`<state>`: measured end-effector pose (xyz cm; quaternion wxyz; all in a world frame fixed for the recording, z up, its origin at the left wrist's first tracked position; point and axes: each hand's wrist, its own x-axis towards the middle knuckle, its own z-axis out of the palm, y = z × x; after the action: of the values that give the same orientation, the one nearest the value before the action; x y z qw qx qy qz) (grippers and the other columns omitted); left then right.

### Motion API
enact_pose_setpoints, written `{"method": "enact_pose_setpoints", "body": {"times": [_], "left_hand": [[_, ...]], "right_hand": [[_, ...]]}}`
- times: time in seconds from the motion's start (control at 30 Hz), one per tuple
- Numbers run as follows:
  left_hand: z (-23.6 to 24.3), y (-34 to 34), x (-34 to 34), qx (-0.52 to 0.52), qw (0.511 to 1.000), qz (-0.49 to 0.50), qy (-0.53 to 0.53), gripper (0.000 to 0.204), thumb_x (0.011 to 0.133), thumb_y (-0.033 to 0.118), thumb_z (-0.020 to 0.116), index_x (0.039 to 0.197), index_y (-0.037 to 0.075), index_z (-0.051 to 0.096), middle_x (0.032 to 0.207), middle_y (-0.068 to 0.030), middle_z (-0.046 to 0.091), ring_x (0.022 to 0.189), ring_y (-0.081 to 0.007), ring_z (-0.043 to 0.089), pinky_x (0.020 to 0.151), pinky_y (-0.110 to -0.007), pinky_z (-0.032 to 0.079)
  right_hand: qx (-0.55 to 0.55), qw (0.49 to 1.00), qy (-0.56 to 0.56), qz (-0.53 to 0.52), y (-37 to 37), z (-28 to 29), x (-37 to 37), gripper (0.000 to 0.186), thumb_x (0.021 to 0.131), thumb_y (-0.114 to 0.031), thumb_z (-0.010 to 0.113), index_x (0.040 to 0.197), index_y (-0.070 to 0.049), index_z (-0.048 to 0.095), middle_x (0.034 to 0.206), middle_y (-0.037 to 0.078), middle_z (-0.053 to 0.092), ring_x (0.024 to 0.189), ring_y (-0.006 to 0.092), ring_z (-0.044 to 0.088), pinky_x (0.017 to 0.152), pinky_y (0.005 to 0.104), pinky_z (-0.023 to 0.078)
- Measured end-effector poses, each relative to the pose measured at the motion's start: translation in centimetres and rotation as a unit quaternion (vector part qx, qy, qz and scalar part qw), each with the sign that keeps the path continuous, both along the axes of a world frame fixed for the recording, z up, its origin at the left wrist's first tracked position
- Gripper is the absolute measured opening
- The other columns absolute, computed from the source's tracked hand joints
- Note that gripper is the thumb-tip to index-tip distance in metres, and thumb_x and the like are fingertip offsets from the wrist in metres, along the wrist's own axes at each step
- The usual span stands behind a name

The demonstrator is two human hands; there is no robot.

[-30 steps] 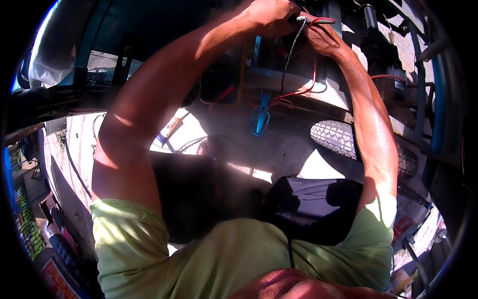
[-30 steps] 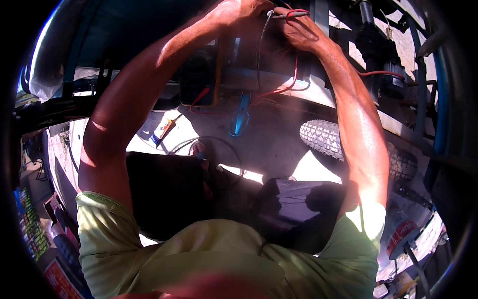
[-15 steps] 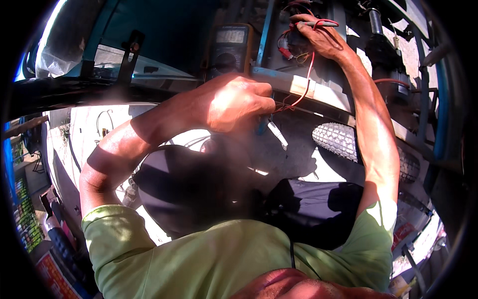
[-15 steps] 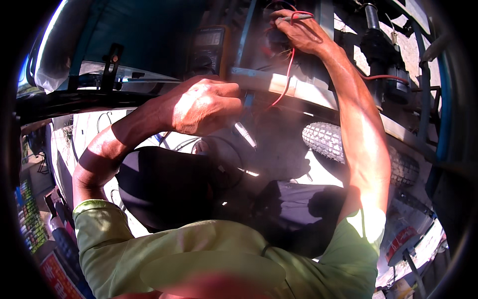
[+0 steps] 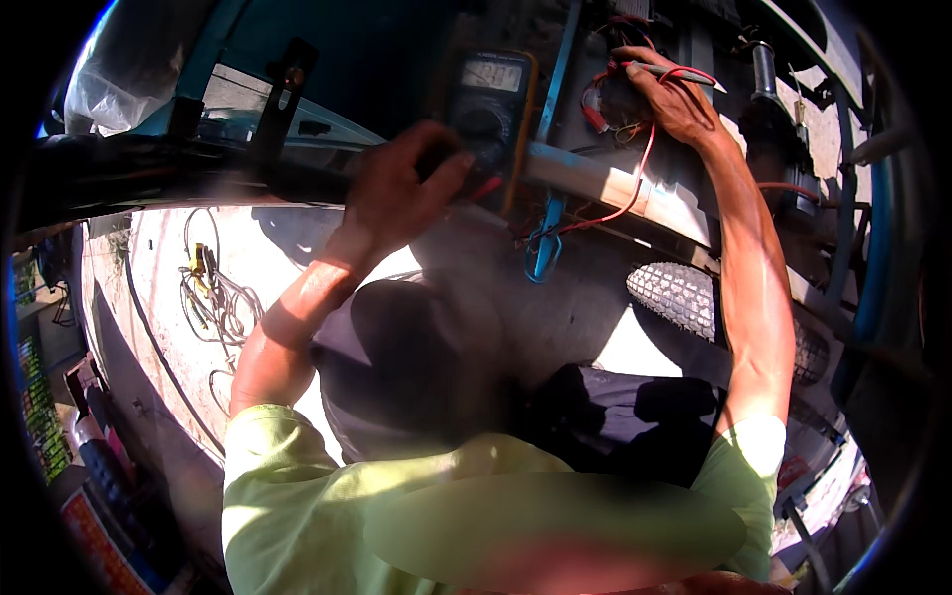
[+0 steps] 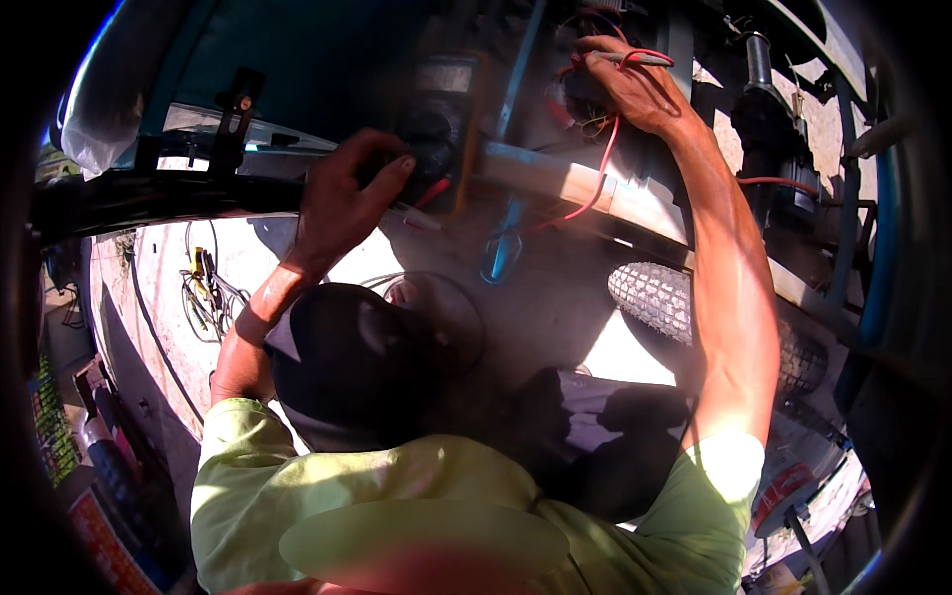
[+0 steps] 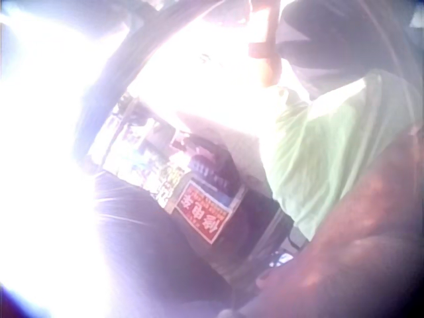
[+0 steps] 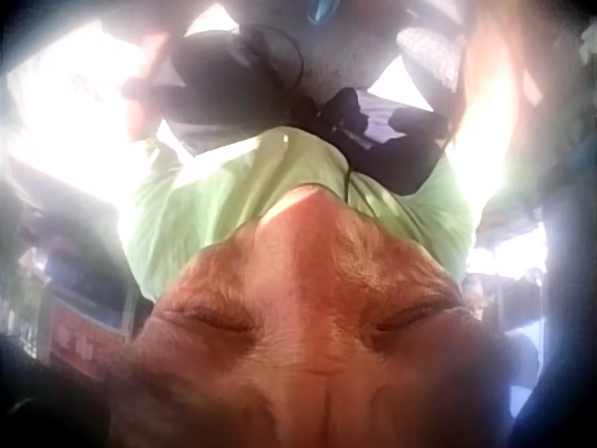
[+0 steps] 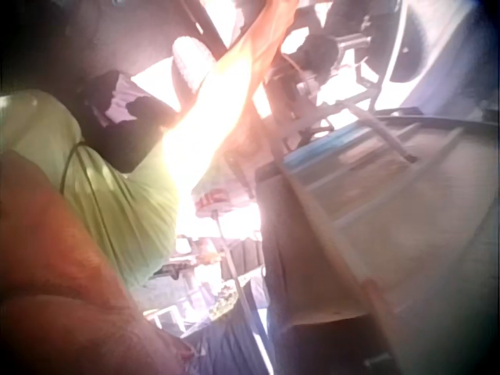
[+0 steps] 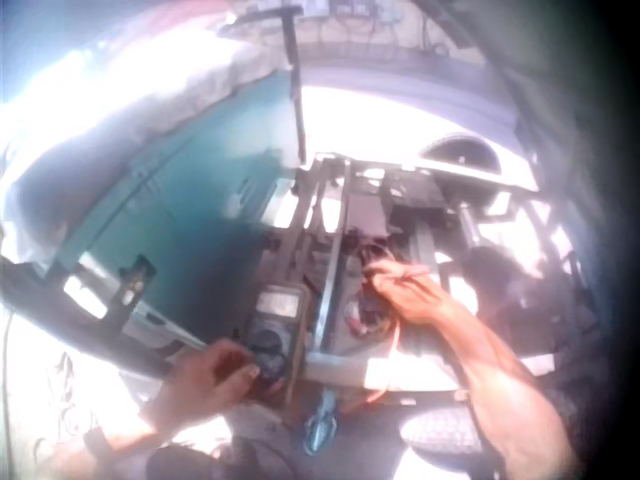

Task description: The person uses a multimeter to test the electrical wiring and components of a small electric vehicle, making connections to various terminal points within the chassis.

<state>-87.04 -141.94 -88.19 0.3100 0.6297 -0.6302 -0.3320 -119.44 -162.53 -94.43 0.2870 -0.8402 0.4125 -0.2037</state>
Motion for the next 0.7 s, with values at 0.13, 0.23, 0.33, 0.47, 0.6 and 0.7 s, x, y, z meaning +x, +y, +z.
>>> {"method": "enact_pose_setpoints", "body": {"times": [0.13, 0.23, 0.33, 0.47, 0.6, 0.7], "left_hand": [[-0.9, -0.7, 0.4, -0.067, 0.998, -0.01, -0.013, 0.027, 0.097, 0.019, 0.071, 0.119, 0.005, 0.067, 0.103, -0.0149, 0.075, 0.09, -0.0219, 0.075, 0.076, -0.035, 0.059], [-0.8, -1.1, 0.1, 0.022, 1.0, -0.003, -0.007, 0.033, 0.094, 0.017, 0.074, 0.125, 0.005, 0.068, 0.114, -0.0165, 0.074, 0.106, -0.0253, 0.073, 0.088, -0.035, 0.056], [-1.5, -1.5, 0.6, -0.03, 0.997, -0.028, -0.061, 0.031, 0.093, 0.013, 0.073, 0.123, 0.007, 0.068, 0.113, -0.016, 0.074, 0.106, -0.0277, 0.073, 0.087, -0.036, 0.057], [-2.2, -1.8, 1.0, -0.075, 0.993, -0.035, -0.08, 0.023, 0.093, 0.01, 0.072, 0.116, 0.006, 0.07, 0.105, -0.0142, 0.074, 0.1, -0.0265, 0.074, 0.084, -0.035, 0.057], [-2.3, -1.8, 0.9, -0.112, 0.986, -0.049, -0.111, 0.017, 0.093, 0.009, 0.073, 0.109, 0.005, 0.071, 0.099, -0.0137, 0.074, 0.093, -0.0263, 0.074, 0.08, -0.035, 0.056], [-1.8, -1.6, 0.9, -0.074, 0.991, -0.055, -0.095, 0.016, 0.093, 0.011, 0.073, 0.107, 0.005, 0.072, 0.097, -0.0149, 0.073, 0.091, -0.0272, 0.074, 0.078, -0.035, 0.056]], "right_hand": [[0.002, 1.0, 0.006, -0.012, 0.3, 0.4, 0.2, 0.047, 0.106, -0.038, 0.042, 0.136, -0.009, 0.061, 0.127, 0.015, 0.067, 0.105, 0.0297, 0.069, 0.088, 0.0358, 0.055], [0.001, 1.0, 0.007, -0.012, 0.3, 0.5, 0.0, 0.047, 0.106, -0.04, 0.043, 0.137, -0.009, 0.06, 0.126, 0.016, 0.067, 0.105, 0.029, 0.069, 0.088, 0.036, 0.055], [0.022, 1.0, -0.004, -0.016, 0.3, 0.5, 0.1, 0.047, 0.107, -0.041, 0.044, 0.137, -0.01, 0.06, 0.126, 0.015, 0.068, 0.104, 0.0282, 0.069, 0.087, 0.0363, 0.056], [0.066, 0.997, -0.009, -0.029, 0.5, 0.7, 0.3, 0.046, 0.107, -0.042, 0.045, 0.138, -0.011, 0.06, 0.126, 0.013, 0.068, 0.103, 0.0273, 0.07, 0.084, 0.0366, 0.057], [0.068, 0.997, -0.01, -0.03, 0.6, 0.7, 0.2, 0.046, 0.107, -0.042, 0.045, 0.138, -0.011, 0.059, 0.126, 0.014, 0.068, 0.103, 0.0274, 0.07, 0.084, 0.0369, 0.058], [0.065, 0.997, -0.023, -0.022, 0.4, 0.4, 0.0, 0.046, 0.107, -0.042, 0.045, 0.138, -0.011, 0.06, 0.126, 0.015, 0.068, 0.106, 0.0283, 0.07, 0.085, 0.0372, 0.059]]}}
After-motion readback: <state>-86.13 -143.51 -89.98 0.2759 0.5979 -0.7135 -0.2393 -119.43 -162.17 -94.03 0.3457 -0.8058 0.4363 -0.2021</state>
